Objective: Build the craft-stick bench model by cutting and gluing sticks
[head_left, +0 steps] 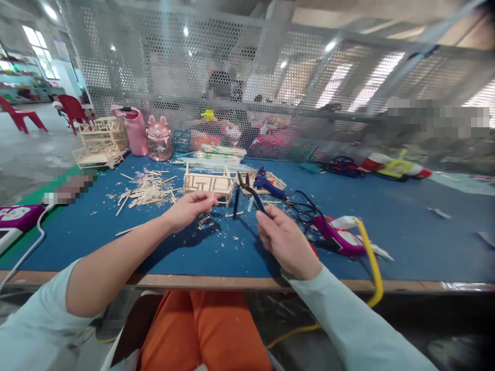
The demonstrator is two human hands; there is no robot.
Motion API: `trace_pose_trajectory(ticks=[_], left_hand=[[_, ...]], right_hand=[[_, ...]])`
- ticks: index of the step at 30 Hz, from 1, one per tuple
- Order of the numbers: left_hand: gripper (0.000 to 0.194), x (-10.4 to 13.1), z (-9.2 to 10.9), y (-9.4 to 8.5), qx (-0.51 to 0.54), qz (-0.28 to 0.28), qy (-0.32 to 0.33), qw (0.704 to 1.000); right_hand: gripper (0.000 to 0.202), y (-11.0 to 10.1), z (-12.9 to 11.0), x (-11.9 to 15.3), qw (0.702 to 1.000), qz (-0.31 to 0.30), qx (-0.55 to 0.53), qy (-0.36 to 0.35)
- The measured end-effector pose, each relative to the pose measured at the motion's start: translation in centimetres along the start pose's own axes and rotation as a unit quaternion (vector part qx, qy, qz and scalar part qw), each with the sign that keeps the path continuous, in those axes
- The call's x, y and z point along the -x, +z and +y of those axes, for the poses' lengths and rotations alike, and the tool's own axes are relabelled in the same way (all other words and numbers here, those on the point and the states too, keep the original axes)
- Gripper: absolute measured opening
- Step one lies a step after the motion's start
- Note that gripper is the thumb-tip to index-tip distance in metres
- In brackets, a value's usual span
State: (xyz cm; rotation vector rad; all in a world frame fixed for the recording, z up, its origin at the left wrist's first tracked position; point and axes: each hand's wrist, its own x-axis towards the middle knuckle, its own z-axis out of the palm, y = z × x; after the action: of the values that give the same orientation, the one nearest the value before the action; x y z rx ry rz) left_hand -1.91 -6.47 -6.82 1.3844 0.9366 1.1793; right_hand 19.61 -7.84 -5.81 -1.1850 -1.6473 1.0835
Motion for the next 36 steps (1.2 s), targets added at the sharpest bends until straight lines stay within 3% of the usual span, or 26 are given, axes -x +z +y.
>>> trace_pose_trajectory(ticks=[3, 5, 9, 14, 18, 21, 24, 27, 32, 36], left_hand=[[0.037, 0.6, 0.0, 0.9, -0.051, -0.102, 0.038, 0.993], [0.041, 0.9, 0.0, 1.5, -0.048, -0.144, 0.024, 0.988], [0.046, 1.4, 0.5, 2.4, -0.024, -0.167, 0.010, 0.986], [0.050, 1.6, 1.0, 2.8, -0.034, -0.211, -0.017, 0.977], [0.044, 1.9, 0.8, 2.8, -0.041, -0.231, -0.011, 0.972], [0.033, 1.8, 0.7, 2.5, -0.002, -0.180, 0.020, 0.983], [0.026, 1.1, 0.5, 1.8, 0.073, -0.025, 0.047, 0.996], [0.029, 0.3, 0.4, 1.4, 0.156, 0.100, 0.009, 0.983], [0.035, 0.0, 0.3, 1.7, 0.206, 0.145, 0.000, 0.968], [0.029, 0.2, 0.0, 1.9, 0.170, 0.156, 0.042, 0.972]], right_hand=[[0.040, 1.4, -0.4, 0.4, 0.979, -0.051, -0.178, 0.082], [0.037, 2.4, -0.4, 0.7, 0.971, -0.045, -0.227, 0.069], [0.029, 3.8, 0.1, 0.8, 0.960, -0.004, -0.281, -0.001], [0.070, 3.6, 0.7, 0.7, 0.936, -0.140, -0.323, 0.010], [0.080, 2.7, 0.8, 0.6, 0.938, -0.155, -0.309, 0.009], [0.079, 1.9, 0.5, 0.2, 0.933, -0.119, -0.338, -0.030], [0.077, 1.6, 0.3, 0.0, 0.916, -0.067, -0.392, -0.058], [0.073, 2.0, 0.5, 0.6, 0.909, -0.063, -0.412, -0.015], [0.072, 3.8, 1.1, 2.5, 0.900, -0.134, -0.406, 0.087], [0.077, 4.7, 1.1, 2.8, 0.898, -0.130, -0.397, 0.139]])
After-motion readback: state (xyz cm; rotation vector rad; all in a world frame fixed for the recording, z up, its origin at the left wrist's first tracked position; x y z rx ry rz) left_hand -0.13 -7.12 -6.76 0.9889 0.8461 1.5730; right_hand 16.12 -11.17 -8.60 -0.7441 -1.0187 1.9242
